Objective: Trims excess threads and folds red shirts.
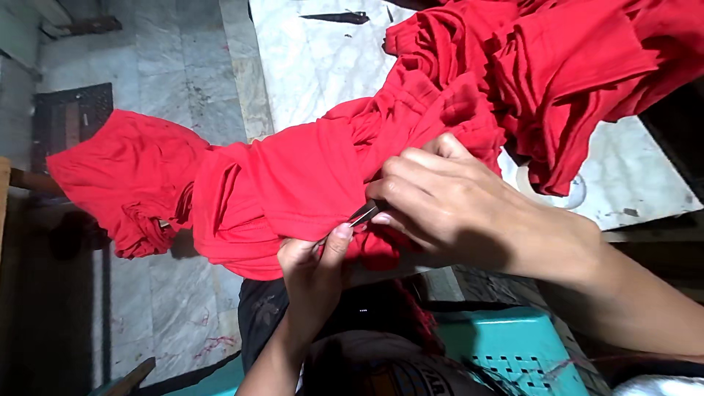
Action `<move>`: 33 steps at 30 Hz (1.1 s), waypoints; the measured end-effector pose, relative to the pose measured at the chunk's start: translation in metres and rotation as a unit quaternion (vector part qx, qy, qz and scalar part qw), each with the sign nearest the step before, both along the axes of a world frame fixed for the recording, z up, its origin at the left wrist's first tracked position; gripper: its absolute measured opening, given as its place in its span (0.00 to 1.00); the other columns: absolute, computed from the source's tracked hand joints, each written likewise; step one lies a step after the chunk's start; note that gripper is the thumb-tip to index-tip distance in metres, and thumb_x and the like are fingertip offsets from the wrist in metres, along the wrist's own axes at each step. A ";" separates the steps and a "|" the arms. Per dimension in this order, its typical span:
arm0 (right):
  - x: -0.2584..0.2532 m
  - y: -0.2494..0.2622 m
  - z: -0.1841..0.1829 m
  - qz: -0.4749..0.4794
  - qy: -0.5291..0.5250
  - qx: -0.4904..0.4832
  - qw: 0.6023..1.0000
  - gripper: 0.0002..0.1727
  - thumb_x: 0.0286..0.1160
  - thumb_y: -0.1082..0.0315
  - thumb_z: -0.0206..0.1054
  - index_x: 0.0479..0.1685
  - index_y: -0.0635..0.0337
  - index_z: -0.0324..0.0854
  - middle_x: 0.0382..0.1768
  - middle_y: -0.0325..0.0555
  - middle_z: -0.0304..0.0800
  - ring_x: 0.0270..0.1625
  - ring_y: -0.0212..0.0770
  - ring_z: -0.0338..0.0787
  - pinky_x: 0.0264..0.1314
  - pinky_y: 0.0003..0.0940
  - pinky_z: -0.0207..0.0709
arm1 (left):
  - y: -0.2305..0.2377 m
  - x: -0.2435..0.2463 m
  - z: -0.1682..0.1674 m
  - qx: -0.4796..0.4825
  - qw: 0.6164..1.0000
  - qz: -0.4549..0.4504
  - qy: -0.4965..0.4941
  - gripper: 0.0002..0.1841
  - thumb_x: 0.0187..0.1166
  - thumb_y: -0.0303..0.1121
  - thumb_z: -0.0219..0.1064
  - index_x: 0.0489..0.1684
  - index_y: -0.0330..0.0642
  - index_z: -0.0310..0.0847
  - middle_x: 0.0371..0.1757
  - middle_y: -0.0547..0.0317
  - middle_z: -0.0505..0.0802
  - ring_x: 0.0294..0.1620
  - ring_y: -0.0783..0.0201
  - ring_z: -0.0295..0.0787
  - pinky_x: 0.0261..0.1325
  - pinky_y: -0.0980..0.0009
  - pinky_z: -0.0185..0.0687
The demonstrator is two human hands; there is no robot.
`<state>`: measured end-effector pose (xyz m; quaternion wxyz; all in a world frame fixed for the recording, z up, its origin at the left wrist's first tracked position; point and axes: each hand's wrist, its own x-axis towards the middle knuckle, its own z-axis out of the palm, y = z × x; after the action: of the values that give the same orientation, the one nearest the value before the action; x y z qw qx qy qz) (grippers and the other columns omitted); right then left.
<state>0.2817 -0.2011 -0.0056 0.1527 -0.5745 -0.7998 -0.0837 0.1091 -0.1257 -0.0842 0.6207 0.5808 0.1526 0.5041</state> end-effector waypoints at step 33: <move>0.000 -0.003 0.005 -0.032 -0.020 0.054 0.998 0.09 0.81 0.67 0.58 0.40 0.61 0.82 0.31 0.48 0.81 0.37 0.49 0.79 0.48 0.49 0.62 | 0.000 0.000 0.000 0.002 1.000 -0.009 -0.009 0.10 0.82 0.28 0.65 0.38 0.54 0.93 0.36 0.76 0.96 0.39 0.80 0.92 0.46 0.79 0.89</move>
<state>0.2817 -0.2042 -0.0008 0.1648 -0.5885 -0.7785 -0.1431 0.1093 -0.1254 -0.0845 0.6258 0.5784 0.1404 0.5041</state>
